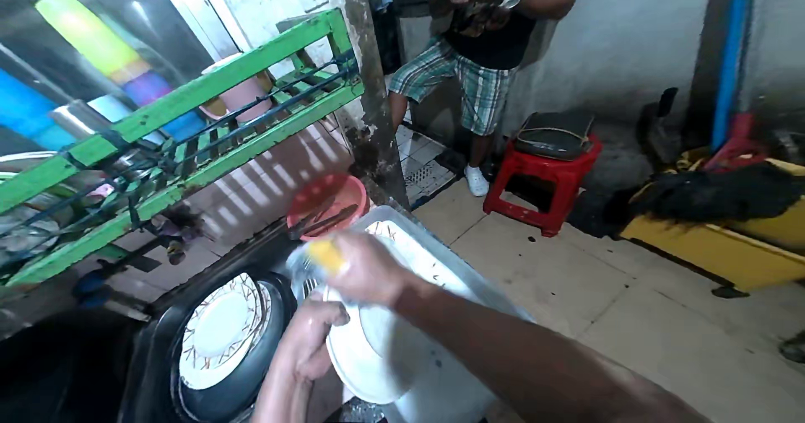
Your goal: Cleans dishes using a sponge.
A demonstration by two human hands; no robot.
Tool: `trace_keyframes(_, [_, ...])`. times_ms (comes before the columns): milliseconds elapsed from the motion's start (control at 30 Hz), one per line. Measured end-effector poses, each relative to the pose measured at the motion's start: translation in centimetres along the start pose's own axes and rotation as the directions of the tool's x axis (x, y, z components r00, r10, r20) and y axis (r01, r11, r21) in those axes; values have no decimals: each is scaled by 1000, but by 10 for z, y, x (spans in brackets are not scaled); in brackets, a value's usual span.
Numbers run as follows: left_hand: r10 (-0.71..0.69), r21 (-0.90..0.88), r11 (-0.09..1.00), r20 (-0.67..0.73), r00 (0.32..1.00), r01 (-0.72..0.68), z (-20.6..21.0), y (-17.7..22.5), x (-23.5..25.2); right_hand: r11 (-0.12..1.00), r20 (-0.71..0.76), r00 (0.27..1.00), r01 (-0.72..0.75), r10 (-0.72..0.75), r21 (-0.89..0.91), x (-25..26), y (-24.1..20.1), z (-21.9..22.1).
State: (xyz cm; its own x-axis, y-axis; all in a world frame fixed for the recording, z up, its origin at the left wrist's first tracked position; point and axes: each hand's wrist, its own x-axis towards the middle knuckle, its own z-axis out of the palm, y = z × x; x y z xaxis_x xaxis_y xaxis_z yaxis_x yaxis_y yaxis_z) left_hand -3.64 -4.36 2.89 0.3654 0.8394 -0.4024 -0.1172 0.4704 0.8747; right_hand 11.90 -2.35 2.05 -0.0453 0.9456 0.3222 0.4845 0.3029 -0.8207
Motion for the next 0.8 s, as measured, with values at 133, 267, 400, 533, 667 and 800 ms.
trace_keyframes(133, [143,-89,986,-18,990,-144,-10,-1,-1,993,-34,993,113,-112,36,15,5,6])
trace_keyframes(267, [333,-357,860,-147,931,-364,-29,-1,0,875,-79,884,-438,461,205,17,45,-13])
trace_keyframes(400, [378,-385,781,-337,862,-492,-29,5,11,995,-261,960,90,-99,-47,-27,50,50])
trace_keyframes(533, [307,-320,857,-311,900,-403,-6,-22,6,996,-127,989,84,-80,25,-12,43,38])
trace_keyframes(667, [295,-343,852,-310,904,-396,2,-28,7,955,-198,935,-293,294,37,17,46,12])
trace_keyframes(800, [338,-336,795,-446,828,-506,-7,4,20,993,-37,996,83,-87,-81,-11,13,50])
